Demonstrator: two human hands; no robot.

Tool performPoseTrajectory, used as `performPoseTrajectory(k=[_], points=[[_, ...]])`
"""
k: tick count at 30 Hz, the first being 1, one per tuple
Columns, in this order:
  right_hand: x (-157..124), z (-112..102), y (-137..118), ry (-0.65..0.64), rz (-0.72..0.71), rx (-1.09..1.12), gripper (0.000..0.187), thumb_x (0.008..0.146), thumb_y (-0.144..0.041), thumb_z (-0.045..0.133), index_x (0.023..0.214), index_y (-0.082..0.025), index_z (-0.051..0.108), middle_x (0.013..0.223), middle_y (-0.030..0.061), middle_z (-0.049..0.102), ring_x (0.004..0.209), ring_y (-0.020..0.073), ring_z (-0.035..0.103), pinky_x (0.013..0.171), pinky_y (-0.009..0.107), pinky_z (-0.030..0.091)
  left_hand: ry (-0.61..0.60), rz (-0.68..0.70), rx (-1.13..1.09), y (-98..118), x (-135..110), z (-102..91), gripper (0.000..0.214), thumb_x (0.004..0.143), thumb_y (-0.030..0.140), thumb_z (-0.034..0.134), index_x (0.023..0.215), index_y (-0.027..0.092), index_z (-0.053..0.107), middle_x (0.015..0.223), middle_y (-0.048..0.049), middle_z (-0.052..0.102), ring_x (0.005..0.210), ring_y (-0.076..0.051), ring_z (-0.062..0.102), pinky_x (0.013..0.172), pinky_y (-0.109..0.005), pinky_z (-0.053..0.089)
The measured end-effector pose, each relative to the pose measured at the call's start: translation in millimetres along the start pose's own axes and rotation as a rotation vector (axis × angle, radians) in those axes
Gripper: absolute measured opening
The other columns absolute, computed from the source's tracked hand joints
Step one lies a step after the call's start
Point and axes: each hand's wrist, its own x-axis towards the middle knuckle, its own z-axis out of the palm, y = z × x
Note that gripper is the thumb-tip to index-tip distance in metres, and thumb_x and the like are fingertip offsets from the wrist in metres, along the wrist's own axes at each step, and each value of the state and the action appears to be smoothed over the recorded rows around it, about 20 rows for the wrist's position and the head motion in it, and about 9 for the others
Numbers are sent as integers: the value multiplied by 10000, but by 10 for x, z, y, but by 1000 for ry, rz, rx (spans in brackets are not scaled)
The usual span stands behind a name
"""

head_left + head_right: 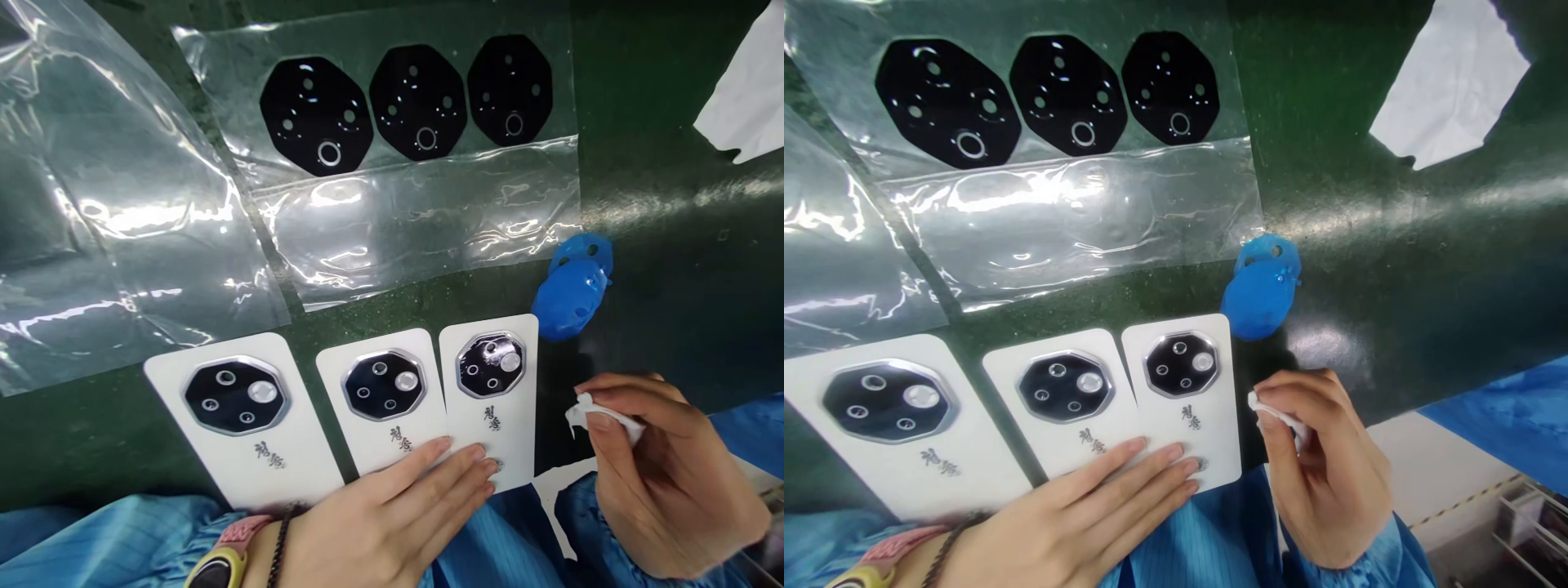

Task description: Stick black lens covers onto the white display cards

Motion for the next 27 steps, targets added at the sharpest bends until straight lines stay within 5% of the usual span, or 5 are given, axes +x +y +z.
performPoseTrajectory(k=[7, 15, 27], points=[[133, 150, -143, -101, -116, -48, 203, 832, -22, 575, 926, -200, 592, 779, 21, 671, 675, 140, 639, 572, 259, 563, -9, -19, 11, 23, -2, -15, 399, 970, 239, 408, 1342, 123, 493, 1460, -81, 417, 1371, -228, 344, 1207, -433, 100], [226, 356, -257, -95, -320, -276, 162, 798, -7, 618, 881, -145, 639, 784, 62, 670, 707, 156, 604, 633, 299, 543, 23, -8, 15, -15, -19, -35, 365, 972, 216, 395, 1299, 148, 542, 1400, -51, 498, 1298, -183, 446, 1158, -367, 245], [183, 278, -288, -187, -602, -518, 170, 811, -26, 582, 964, -42, 654, 831, 160, 681, 752, 252, 641, 584, 363, 552, 43, -22, 7, -4, -44, -13, 361, 965, 226, 426, 1293, 131, 544, 1400, -69, 496, 1286, -185, 464, 1154, -365, 258]])
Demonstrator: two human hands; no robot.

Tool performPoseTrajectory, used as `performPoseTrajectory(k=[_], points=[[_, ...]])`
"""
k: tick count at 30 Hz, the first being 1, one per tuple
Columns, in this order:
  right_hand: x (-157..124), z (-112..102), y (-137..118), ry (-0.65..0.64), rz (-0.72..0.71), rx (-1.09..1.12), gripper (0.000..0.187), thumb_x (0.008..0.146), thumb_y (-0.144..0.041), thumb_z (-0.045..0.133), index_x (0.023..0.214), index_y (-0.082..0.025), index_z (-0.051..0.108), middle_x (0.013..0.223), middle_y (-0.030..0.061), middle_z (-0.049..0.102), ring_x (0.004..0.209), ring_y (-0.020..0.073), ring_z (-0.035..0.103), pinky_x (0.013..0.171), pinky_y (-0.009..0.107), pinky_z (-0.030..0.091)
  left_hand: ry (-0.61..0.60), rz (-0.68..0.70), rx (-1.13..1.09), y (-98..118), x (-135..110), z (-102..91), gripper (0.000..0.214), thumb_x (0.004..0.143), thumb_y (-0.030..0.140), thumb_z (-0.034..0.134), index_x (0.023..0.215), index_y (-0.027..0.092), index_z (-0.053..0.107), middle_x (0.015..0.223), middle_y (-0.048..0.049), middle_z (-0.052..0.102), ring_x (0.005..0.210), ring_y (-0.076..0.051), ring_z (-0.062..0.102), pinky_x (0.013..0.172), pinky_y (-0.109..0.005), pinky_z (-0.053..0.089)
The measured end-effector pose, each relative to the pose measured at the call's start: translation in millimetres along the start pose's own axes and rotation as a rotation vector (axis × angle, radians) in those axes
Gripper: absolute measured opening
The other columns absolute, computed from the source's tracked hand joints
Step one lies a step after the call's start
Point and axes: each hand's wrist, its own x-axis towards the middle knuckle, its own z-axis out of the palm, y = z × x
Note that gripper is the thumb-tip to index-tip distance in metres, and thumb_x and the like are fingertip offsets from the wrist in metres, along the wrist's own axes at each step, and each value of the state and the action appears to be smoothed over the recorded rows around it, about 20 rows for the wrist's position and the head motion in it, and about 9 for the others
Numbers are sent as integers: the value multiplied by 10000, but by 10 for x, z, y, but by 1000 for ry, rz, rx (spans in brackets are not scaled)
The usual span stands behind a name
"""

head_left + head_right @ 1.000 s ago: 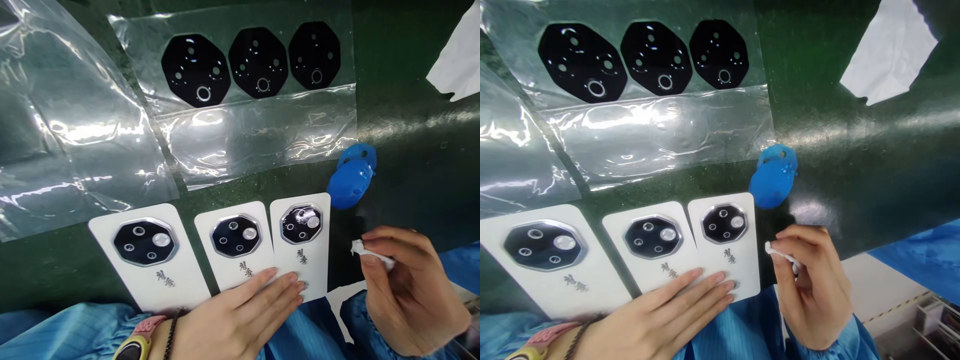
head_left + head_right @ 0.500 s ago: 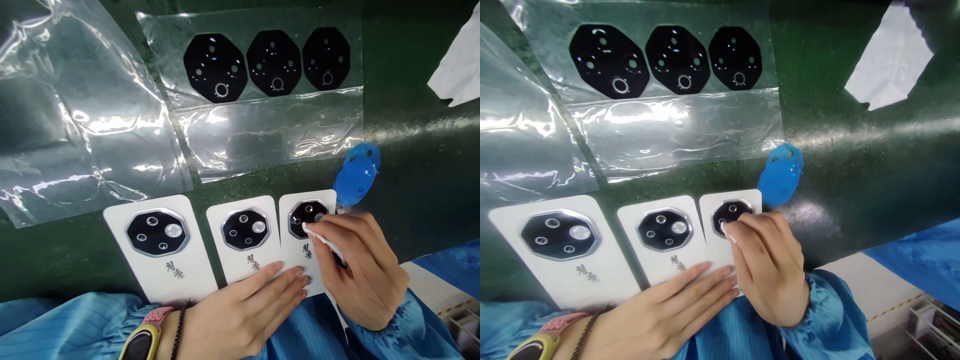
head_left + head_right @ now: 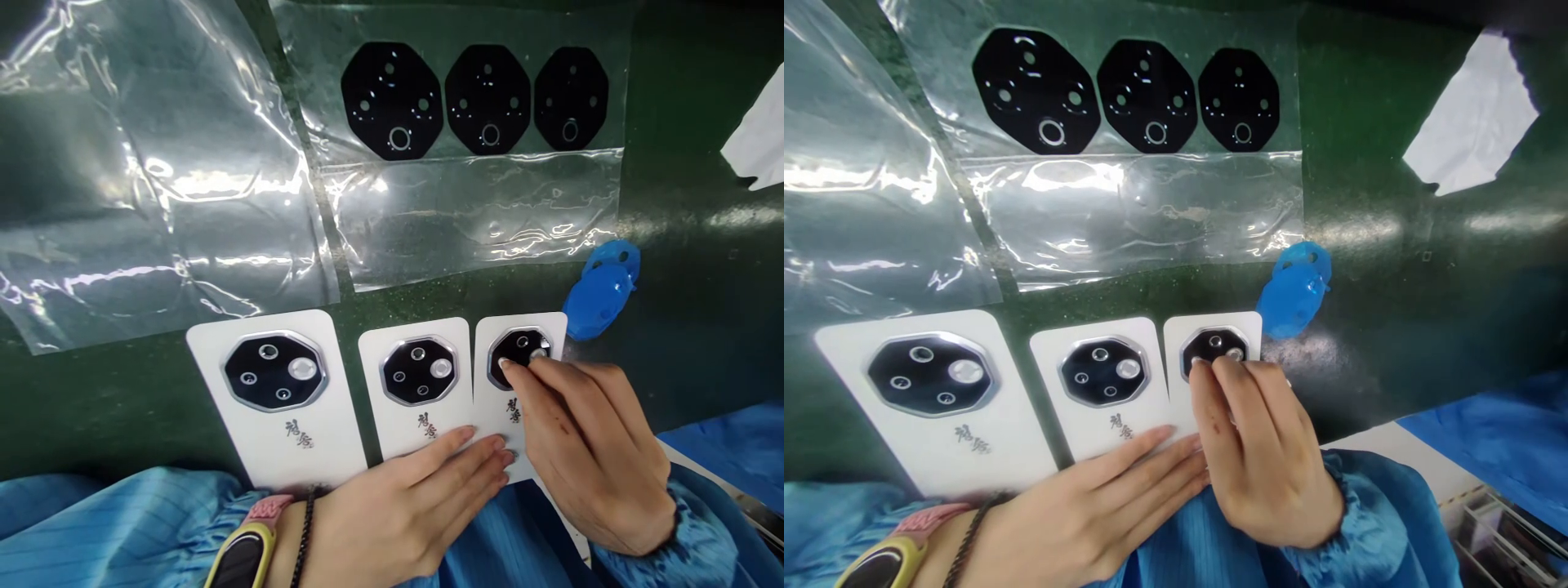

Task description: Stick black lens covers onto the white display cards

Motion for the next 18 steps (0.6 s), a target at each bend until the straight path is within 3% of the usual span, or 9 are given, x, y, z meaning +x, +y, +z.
performPoseTrajectory(k=[5, 12, 18], points=[[37, -21, 5, -36, -37, -30, 162, 841, -37, 543, 950, -80, 654, 848, 132, 684, 758, 230, 648, 602, 348, 557, 9, -2, 15, 7, -7, 3, 365, 955, 236, 439, 1286, 128, 549, 1397, -71, 499, 1288, -195, 461, 1164, -382, 237], [36, -61, 65, -24, 309, 276, 205, 833, 12, 553, 896, -169, 624, 811, 44, 643, 714, 142, 605, 653, 281, 554, 46, -22, 14, 27, -26, 64, 389, 959, 211, 392, 1309, 111, 527, 1420, -81, 471, 1327, -216, 414, 1200, -429, 137], [35, -48, 74, 7, 292, 299, 214, 823, 9, 561, 915, -176, 615, 817, 48, 648, 716, 156, 605, 604, 294, 532, 34, -17, 18, 41, -32, 70, 398, 958, 231, 411, 1318, 99, 516, 1435, -110, 446, 1338, -225, 402, 1199, -430, 149]])
